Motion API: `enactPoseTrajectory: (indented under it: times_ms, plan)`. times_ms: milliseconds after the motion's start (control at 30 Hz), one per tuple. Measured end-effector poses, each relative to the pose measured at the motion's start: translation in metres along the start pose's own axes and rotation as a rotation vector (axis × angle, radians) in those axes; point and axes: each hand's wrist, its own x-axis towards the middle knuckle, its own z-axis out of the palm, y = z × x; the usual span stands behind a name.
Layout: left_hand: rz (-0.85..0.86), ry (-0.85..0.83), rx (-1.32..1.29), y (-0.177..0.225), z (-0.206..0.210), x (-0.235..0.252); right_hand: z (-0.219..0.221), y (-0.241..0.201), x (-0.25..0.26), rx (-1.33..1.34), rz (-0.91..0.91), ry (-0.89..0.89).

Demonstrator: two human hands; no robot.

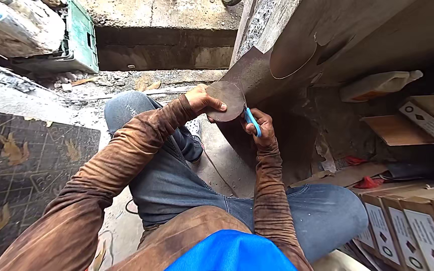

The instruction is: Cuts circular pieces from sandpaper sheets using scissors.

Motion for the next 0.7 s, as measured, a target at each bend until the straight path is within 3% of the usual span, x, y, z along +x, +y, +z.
enactPoseTrajectory:
  times_ms: [300,700]
  plan:
    - [-0.018,-0.031,-0.011,-0.003,0.003,-0.004,-0.014,-0.031,0.011,-0.147,0.092,-0.184]
    - [-0.028,-0.062,0.014,-0.006,-0.003,-0.008,-0.018,-0.034,0.002,-0.084,0.131,-0.169]
